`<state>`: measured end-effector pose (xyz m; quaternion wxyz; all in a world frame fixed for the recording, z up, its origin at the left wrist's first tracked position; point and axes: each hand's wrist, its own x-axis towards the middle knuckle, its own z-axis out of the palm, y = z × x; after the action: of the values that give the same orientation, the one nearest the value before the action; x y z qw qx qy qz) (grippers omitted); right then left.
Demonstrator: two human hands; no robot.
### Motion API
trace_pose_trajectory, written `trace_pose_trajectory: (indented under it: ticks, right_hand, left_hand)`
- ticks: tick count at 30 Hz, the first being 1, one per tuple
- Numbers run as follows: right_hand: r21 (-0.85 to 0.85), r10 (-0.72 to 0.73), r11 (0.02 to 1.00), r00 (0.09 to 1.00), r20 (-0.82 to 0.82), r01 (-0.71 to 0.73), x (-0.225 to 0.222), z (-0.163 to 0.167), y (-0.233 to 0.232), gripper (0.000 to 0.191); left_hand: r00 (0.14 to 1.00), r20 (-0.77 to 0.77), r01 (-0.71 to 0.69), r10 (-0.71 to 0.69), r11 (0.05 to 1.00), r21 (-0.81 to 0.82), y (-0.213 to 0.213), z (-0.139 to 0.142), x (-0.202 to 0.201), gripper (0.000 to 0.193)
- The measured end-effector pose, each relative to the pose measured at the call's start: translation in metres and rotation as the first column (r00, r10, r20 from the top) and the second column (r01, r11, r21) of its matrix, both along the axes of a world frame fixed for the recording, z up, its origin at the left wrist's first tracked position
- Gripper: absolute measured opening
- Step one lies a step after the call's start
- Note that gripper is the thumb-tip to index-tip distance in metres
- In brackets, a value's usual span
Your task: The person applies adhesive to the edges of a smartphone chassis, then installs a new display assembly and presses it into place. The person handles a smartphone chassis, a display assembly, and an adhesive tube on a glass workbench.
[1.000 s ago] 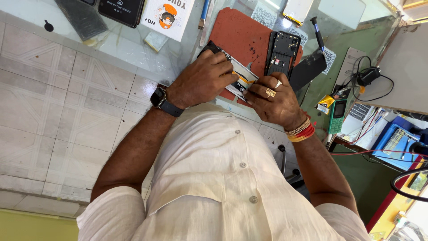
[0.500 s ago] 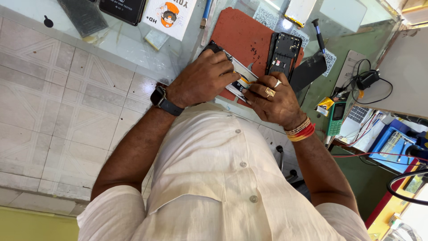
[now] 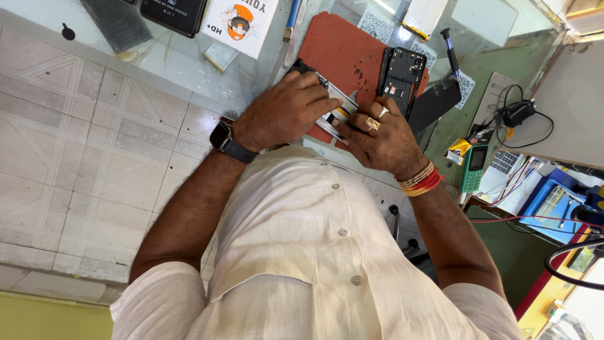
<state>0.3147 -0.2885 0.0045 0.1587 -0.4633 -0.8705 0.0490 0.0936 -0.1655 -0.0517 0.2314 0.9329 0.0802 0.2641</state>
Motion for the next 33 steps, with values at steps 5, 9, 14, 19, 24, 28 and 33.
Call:
trace_pose_trajectory:
  ticks: [5, 9, 14, 19, 24, 28, 33]
  right_hand:
    - [-0.008, 0.014, 1.0, 1.0, -0.017, -0.014, -0.001, 0.0, 0.004, 0.038]
    - [-0.015, 0.017, 1.0, 1.0, -0.02, -0.017, 0.0, 0.0, 0.005, 0.039]
    - [-0.021, 0.02, 1.0, 1.0, 0.007, -0.02, 0.0, -0.001, 0.007, 0.041]
    - [-0.038, 0.031, 0.999, 0.999, 0.041, -0.029, 0.0, 0.0, 0.012, 0.046]
    - [-0.071, 0.042, 0.997, 0.995, 0.087, -0.036, -0.001, 0.001, 0.017, 0.051]
    - [-0.083, 0.043, 0.996, 0.994, 0.099, -0.035, -0.002, 0.002, 0.017, 0.054]
    - [-0.092, 0.037, 0.995, 0.99, 0.137, -0.025, -0.005, 0.002, 0.018, 0.058]
  left_hand:
    - [1.0, -0.015, 0.018, -0.017, 1.0, 0.01, 0.002, 0.0, 0.001, 0.034]
    - [1.0, -0.003, 0.016, -0.016, 1.0, 0.011, 0.003, 0.001, 0.0, 0.034]
    - [1.0, 0.027, 0.008, -0.008, 1.0, 0.001, 0.003, 0.002, 0.001, 0.033]
    - [0.994, 0.1, -0.047, 0.05, 0.998, -0.033, 0.004, 0.005, -0.004, 0.033]
    - [0.992, 0.096, -0.076, 0.083, 0.994, -0.075, -0.002, 0.013, -0.02, 0.019]
    - [0.995, 0.048, -0.091, 0.092, 0.995, -0.033, -0.01, 0.019, -0.028, 0.016]
    - [0.993, 0.027, -0.114, 0.113, 0.993, 0.032, -0.015, 0.022, -0.029, 0.018]
